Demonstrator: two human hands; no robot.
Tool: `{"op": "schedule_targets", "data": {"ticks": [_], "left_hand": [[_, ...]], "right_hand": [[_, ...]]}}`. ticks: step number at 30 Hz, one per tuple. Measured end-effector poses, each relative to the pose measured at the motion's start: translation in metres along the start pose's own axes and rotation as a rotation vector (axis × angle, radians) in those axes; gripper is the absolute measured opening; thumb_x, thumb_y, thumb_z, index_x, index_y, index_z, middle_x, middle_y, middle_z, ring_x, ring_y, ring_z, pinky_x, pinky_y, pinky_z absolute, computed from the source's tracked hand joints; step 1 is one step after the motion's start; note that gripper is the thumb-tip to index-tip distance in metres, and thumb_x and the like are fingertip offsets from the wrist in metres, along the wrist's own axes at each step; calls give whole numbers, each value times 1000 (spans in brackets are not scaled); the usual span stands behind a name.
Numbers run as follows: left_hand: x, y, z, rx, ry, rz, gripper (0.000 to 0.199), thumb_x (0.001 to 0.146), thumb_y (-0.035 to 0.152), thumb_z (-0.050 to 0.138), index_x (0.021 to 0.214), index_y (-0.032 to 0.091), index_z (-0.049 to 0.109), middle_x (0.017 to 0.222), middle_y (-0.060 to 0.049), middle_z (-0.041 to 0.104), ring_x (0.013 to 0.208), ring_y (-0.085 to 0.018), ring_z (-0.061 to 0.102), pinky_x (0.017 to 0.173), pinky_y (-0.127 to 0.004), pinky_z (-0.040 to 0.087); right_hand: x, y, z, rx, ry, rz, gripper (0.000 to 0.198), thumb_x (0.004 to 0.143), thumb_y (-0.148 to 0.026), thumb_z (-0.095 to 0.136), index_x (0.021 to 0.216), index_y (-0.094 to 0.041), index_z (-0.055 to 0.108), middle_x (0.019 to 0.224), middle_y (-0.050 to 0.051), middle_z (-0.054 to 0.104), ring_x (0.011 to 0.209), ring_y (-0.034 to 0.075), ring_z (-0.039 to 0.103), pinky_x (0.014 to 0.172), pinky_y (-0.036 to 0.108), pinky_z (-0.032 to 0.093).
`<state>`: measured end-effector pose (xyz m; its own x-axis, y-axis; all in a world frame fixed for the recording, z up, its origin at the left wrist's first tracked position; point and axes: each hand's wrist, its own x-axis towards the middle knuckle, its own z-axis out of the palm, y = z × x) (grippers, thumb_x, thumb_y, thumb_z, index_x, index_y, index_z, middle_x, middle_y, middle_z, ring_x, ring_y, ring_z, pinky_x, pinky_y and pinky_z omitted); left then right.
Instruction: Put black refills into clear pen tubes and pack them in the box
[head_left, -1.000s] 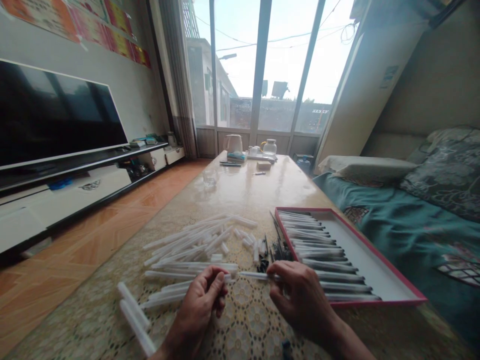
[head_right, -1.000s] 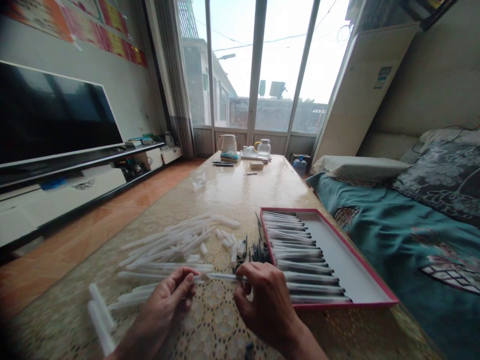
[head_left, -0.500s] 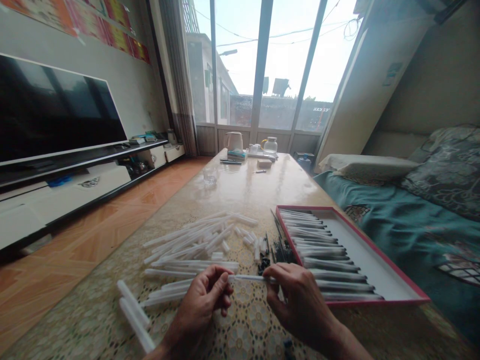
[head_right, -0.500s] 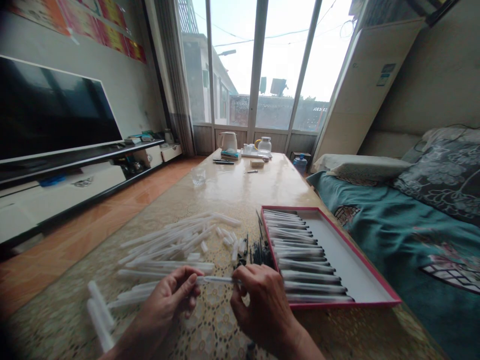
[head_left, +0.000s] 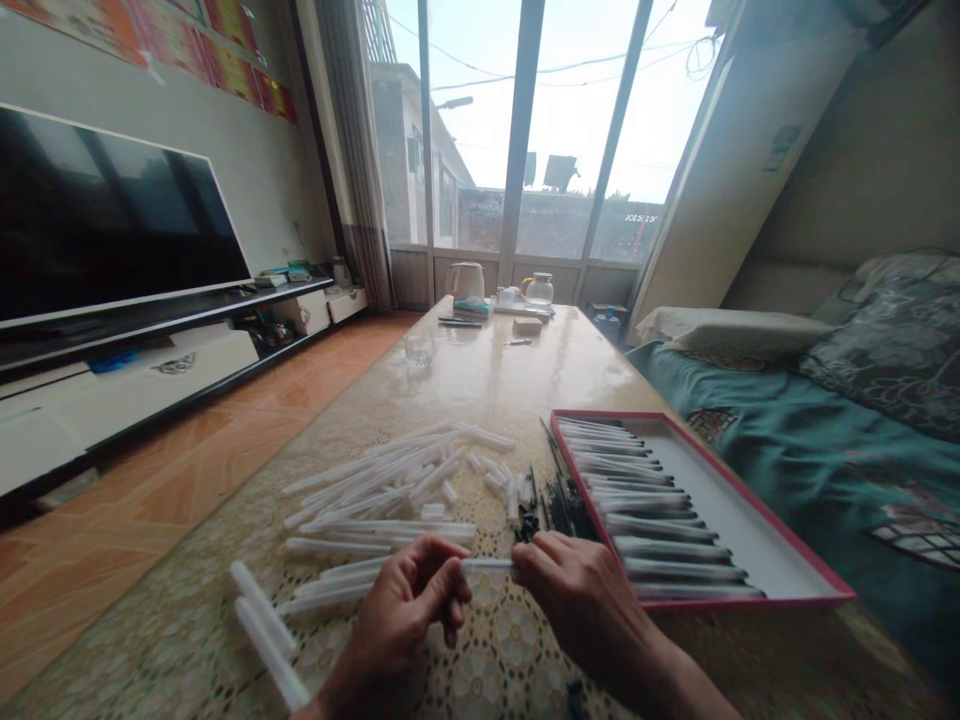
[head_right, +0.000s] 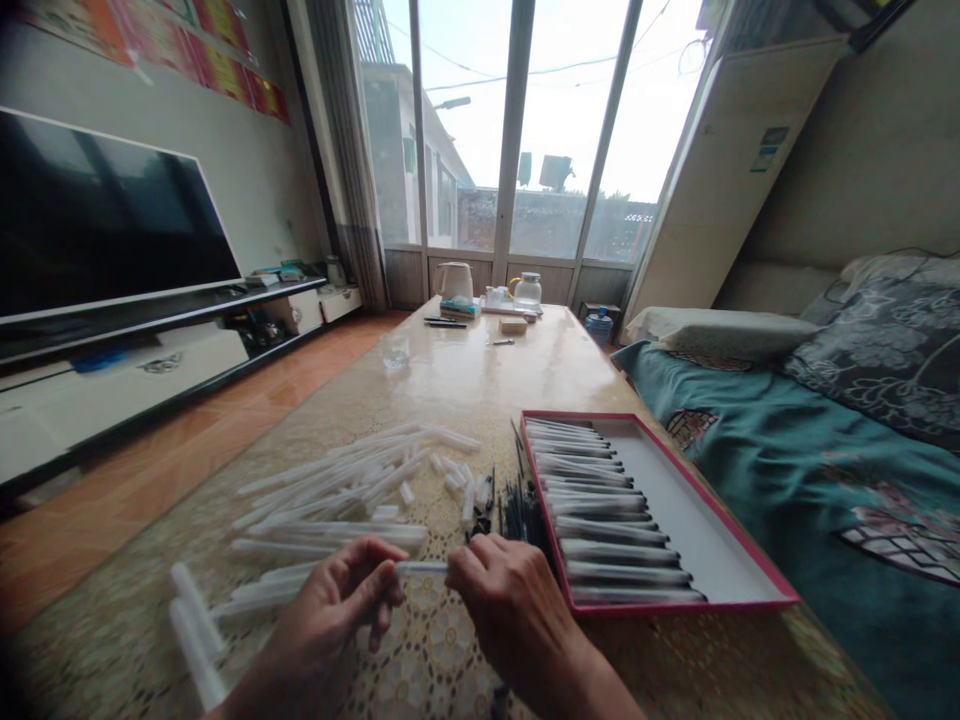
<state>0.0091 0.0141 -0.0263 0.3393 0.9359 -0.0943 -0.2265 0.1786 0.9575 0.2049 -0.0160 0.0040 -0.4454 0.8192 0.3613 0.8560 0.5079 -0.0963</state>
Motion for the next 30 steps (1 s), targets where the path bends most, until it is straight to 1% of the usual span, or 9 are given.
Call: {"op": "schedule_targets", "data": {"ticks": [6, 10, 14, 18, 21, 24, 26, 29, 30], "left_hand": [[-7, 6, 6, 65, 13, 47, 22, 72, 38, 66, 77, 18, 60, 53, 4, 55, 38, -7, 46, 35, -18, 37], [-11, 7, 9, 127, 23, 71, 20, 73, 37, 65, 78, 18, 61, 54, 3, 55, 41, -8, 47, 39, -19, 37], [-16, 5, 9, 149, -1, 97, 19, 74, 37, 64, 80, 19, 61, 57, 3, 55, 42, -7, 46, 40, -20, 37], [-16, -1, 11, 147, -5, 135, 17, 76, 36, 62, 81, 19, 61, 58, 3, 55, 43, -8, 47, 40, -20, 38], [-11, -3, 13, 141, 2, 139, 22, 75, 38, 63, 86, 19, 61, 60, 1, 59, 46, -11, 54, 42, -23, 44], [-4, -1, 12, 133, 40, 130, 44, 72, 43, 63, 109, 21, 53, 70, -2, 65, 55, -17, 61, 44, -27, 49], [-1, 3, 8, 127, 110, 141, 51, 73, 44, 62, 116, 21, 47, 72, -2, 66, 54, -16, 62, 42, -26, 48], [0, 10, 4, 110, 253, 184, 45, 74, 44, 61, 110, 20, 48, 63, 2, 64, 45, -12, 56, 37, -22, 43], [0, 12, 2, 102, 289, 196, 44, 73, 44, 61, 109, 20, 48, 62, 3, 63, 43, -11, 55, 37, -21, 42]], "right_hand": [[-2, 2, -1, 299, -70, 142, 16, 89, -21, 47, 78, -21, 59, 70, -2, 62, 61, 10, 57, 55, 20, 34], [-3, 5, -7, 473, -83, 176, 22, 88, -26, 48, 73, -20, 62, 64, -3, 61, 59, 9, 54, 56, 19, 36], [-4, 7, -13, 585, -140, 201, 23, 87, -27, 49, 72, -18, 64, 56, -5, 53, 52, 8, 46, 50, 19, 33], [-4, 7, -16, 617, -170, 212, 22, 86, -28, 50, 73, -17, 64, 53, -5, 49, 50, 8, 42, 47, 18, 30], [-4, 12, -19, 593, -189, 200, 21, 86, -28, 48, 76, -19, 64, 55, -4, 54, 50, 8, 46, 47, 18, 32], [-6, 28, -26, 486, -154, 218, 20, 88, -26, 43, 87, -21, 63, 61, -2, 61, 53, 10, 53, 49, 19, 35], [-9, 47, -31, 310, -59, 273, 21, 89, -26, 40, 94, -22, 59, 72, 1, 65, 61, 14, 57, 56, 23, 38], [-19, 84, -33, -13, 145, 405, 21, 87, -21, 40, 102, -22, 56, 81, 5, 68, 73, 19, 62, 70, 30, 36], [-23, 95, -33, -104, 196, 429, 22, 86, -20, 42, 103, -21, 56, 89, 7, 68, 80, 20, 62, 74, 33, 34]]}}
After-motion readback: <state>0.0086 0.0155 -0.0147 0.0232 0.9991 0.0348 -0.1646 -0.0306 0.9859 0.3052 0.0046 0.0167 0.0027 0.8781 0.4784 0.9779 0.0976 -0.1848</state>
